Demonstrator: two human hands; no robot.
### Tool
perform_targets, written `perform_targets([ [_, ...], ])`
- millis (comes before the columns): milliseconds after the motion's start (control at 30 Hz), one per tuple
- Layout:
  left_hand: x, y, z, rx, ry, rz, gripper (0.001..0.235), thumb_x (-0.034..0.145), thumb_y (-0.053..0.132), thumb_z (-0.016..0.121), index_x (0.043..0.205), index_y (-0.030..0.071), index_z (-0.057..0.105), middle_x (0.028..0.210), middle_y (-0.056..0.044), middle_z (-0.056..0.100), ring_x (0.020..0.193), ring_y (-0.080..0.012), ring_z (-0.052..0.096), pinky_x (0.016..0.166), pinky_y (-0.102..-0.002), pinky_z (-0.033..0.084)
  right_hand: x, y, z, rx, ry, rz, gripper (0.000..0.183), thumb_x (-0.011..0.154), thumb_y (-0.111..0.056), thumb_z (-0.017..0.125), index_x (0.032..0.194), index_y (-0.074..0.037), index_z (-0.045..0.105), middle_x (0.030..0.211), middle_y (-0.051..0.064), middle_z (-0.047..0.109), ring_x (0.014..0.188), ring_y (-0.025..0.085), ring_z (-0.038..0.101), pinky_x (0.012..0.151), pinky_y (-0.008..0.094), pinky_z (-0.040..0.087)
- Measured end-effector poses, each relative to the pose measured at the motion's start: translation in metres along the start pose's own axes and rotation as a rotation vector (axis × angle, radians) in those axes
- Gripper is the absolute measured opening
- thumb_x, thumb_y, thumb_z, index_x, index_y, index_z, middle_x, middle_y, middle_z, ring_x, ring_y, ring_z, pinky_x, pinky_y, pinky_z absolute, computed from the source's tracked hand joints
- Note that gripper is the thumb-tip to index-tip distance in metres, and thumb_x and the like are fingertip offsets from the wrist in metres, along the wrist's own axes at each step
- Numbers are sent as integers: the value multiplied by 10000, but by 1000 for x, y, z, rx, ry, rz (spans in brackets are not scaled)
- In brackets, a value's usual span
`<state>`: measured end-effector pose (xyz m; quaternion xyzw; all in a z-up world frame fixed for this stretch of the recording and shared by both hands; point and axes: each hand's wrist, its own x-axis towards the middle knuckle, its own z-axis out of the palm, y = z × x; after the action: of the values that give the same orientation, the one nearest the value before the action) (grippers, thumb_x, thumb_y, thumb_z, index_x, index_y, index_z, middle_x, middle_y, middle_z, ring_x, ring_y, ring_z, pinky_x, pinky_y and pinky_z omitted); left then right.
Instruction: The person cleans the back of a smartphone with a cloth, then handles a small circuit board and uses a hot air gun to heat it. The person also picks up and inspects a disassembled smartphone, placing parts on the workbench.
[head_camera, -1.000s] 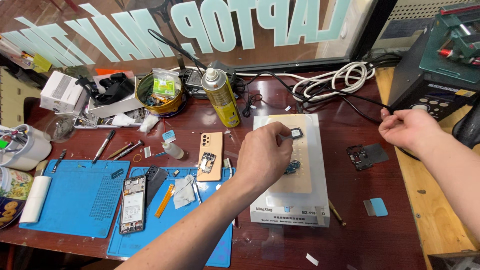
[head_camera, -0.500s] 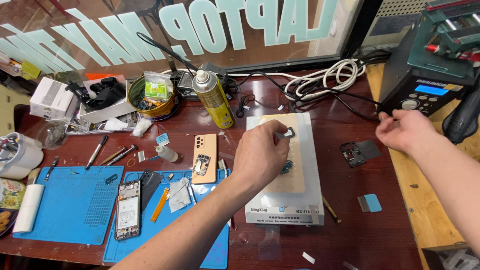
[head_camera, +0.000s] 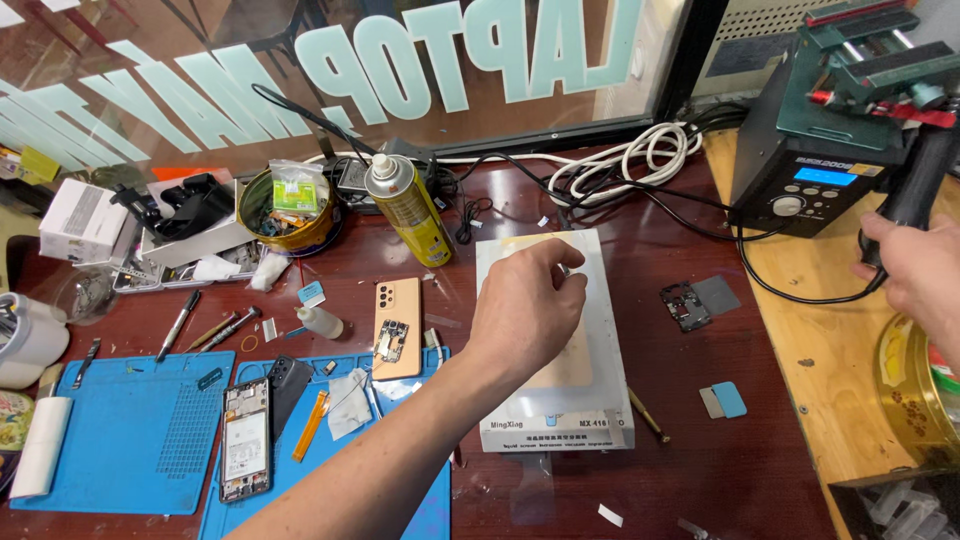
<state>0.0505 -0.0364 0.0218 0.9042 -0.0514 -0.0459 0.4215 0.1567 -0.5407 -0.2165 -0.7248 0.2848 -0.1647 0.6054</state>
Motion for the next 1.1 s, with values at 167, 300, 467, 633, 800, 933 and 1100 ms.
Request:
perform_targets([
  [167, 2, -4, 4, -18, -12, -4, 302, 842, 188, 650, 1102, 66, 747, 815, -119, 765, 715, -252, 749, 719, -379, 585, 38, -14, -36, 161, -228, -192, 237, 1194, -294, 503, 1196, -90, 624, 1017, -3, 651, 866, 110, 647, 785, 346, 583],
  [300, 19, -5, 5, -344, -90, -27, 352, 881, 255, 675, 1143, 23, 720, 852, -115, 732, 686, -228, 705, 631, -409, 578, 11, -61, -56, -38, -293, -374, 248, 1118, -248, 511, 1140, -32, 630, 1037, 67, 675, 889, 170, 665, 803, 350, 538],
  [467, 56, 25, -7, -745, -219, 60, 438, 977, 380, 626, 1173, -7, 693, 935, -94, 726, 799, -186, 696, 715, -351, 576, -127, -198, -29, -685, -83, -1064, 356, 830, -101, 782, 1175, -112, 697, 1055, 110, 673, 1019, 277, 653, 945, 430, 516],
  [633, 55, 58, -35, 107, -237, 664, 643, 889, 486, 819, 1246, -27, 666, 1003, -120, 755, 877, -187, 727, 814, -358, 586, -256, -314, 34, -1199, -10, -1516, 454, 615, -26, 769, 1029, -212, 764, 1051, 17, 704, 1130, 253, 634, 1088, 535, 409],
  [800, 32, 63, -46, -131, -503, 377, 413, 805, 184, 786, 1156, -18, 705, 898, -105, 796, 750, -149, 760, 713, -329, 629, -308, -352, 58, -963, -52, -1394, 415, 807, -38, 719, 1215, -74, 652, 1177, 164, 624, 1222, 378, 541, 1089, 599, 389],
  [933, 25, 55, -62, -473, -430, 237, 388, 849, 102, 769, 1198, -44, 685, 846, -126, 768, 695, -150, 718, 639, -309, 614, -333, -353, 67, -192, 11, -637, 389, 1025, -334, 604, 1274, -46, 527, 1149, 57, 645, 1052, 227, 674, 928, 490, 541],
  [1100, 17, 53, -52, -342, -321, 417, 466, 800, 193, 814, 1183, -49, 706, 861, -101, 788, 722, -131, 736, 625, -284, 606, -348, -317, 108, 31, -606, -127, 348, 977, -328, 664, 1267, -147, 598, 1153, 40, 691, 970, 156, 677, 766, 358, 596],
])
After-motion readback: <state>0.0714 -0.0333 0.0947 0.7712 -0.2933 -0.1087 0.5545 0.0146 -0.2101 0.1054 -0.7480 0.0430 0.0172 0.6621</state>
